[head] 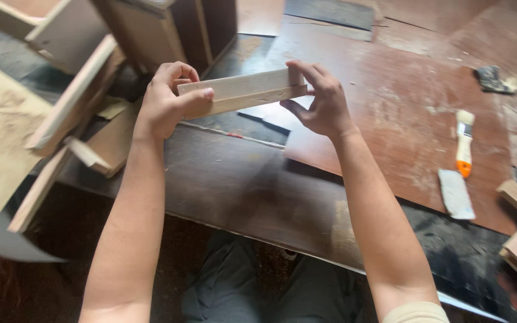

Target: The person places a small wooden box on a workbench, brushes its top surface with a paintbrush, then sands the top and side faces with a sanding block. The person flips the box to sand additional sides.

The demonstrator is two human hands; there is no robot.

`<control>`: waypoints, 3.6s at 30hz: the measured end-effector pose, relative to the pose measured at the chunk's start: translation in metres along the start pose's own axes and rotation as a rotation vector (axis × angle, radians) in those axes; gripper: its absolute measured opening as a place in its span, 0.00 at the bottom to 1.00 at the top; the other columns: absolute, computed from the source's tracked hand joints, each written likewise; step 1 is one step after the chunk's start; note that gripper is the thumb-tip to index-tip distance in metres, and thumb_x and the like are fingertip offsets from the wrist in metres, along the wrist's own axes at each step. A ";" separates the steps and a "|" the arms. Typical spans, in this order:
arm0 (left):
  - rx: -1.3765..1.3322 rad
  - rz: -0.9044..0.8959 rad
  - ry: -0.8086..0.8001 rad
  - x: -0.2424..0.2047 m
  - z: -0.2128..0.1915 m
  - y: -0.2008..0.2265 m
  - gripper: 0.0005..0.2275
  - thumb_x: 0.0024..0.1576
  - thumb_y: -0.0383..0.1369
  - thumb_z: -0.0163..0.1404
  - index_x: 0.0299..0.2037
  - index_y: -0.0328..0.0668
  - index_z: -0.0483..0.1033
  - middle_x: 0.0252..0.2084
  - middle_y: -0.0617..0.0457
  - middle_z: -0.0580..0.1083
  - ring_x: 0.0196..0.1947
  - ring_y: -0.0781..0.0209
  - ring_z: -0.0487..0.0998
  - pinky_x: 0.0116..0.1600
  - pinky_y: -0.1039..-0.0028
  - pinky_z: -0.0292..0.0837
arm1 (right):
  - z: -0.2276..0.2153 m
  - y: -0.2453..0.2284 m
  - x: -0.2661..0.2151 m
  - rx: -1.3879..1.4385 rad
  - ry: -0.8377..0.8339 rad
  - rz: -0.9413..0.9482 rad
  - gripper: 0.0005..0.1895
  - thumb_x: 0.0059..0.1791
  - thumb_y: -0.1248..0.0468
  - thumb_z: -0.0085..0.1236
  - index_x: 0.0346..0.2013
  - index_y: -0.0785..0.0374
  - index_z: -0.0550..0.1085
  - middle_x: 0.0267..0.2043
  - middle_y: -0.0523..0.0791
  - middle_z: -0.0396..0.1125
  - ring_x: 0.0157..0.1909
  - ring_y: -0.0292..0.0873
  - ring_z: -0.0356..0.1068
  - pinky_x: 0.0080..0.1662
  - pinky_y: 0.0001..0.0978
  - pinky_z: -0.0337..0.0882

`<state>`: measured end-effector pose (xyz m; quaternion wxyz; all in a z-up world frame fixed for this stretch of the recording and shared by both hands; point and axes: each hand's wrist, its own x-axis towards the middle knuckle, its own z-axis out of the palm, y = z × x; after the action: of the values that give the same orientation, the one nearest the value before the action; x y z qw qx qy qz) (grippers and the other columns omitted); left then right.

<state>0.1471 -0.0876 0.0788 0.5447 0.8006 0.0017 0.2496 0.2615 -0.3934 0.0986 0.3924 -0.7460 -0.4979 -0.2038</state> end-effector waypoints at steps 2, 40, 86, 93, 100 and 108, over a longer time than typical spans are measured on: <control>-0.194 -0.144 -0.093 0.018 0.032 -0.004 0.20 0.49 0.45 0.65 0.42 0.41 0.74 0.43 0.46 0.73 0.43 0.58 0.75 0.44 0.71 0.70 | -0.027 0.012 -0.014 -0.028 0.023 0.049 0.35 0.44 0.68 0.74 0.64 0.60 0.69 0.52 0.49 0.69 0.52 0.45 0.73 0.49 0.31 0.82; 0.154 0.115 -0.673 0.005 0.247 0.008 0.53 0.24 0.40 0.74 0.66 0.37 0.64 0.60 0.48 0.67 0.56 0.54 0.74 0.62 0.62 0.71 | -0.163 0.082 -0.180 -0.080 0.098 1.038 0.22 0.47 0.53 0.66 0.49 0.64 0.77 0.34 0.44 0.74 0.33 0.34 0.72 0.36 0.27 0.73; 0.132 0.261 -0.595 -0.004 0.255 -0.021 0.56 0.30 0.43 0.74 0.72 0.36 0.57 0.55 0.47 0.69 0.51 0.57 0.75 0.62 0.65 0.72 | -0.202 0.069 -0.179 0.009 0.498 0.703 0.17 0.48 0.75 0.64 0.51 0.68 0.77 0.40 0.44 0.72 0.37 0.35 0.73 0.39 0.22 0.75; 0.063 0.260 -0.619 -0.004 0.250 -0.018 0.53 0.31 0.42 0.73 0.71 0.38 0.59 0.57 0.47 0.68 0.51 0.55 0.75 0.62 0.64 0.72 | -0.152 0.053 -0.129 0.439 0.407 0.538 0.20 0.48 0.77 0.67 0.53 0.73 0.73 0.40 0.50 0.75 0.36 0.38 0.76 0.37 0.26 0.81; 0.085 0.305 -0.608 -0.003 0.246 -0.026 0.52 0.33 0.38 0.73 0.72 0.36 0.58 0.57 0.44 0.68 0.56 0.49 0.73 0.62 0.63 0.71 | -0.122 0.052 -0.119 0.933 0.398 0.655 0.18 0.49 0.77 0.62 0.51 0.74 0.69 0.40 0.55 0.74 0.41 0.48 0.79 0.31 0.29 0.80; 0.075 0.266 -0.608 0.001 0.249 -0.025 0.52 0.24 0.31 0.71 0.67 0.35 0.62 0.54 0.43 0.74 0.55 0.51 0.75 0.61 0.66 0.72 | -0.121 0.055 -0.128 0.834 0.240 0.779 0.16 0.48 0.76 0.62 0.48 0.71 0.68 0.41 0.59 0.75 0.41 0.47 0.80 0.29 0.26 0.78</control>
<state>0.2543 -0.2943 -0.0126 0.4529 0.8512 -0.2563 0.0683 0.2679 -0.5742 0.0621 0.7527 -0.6283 -0.1770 0.0858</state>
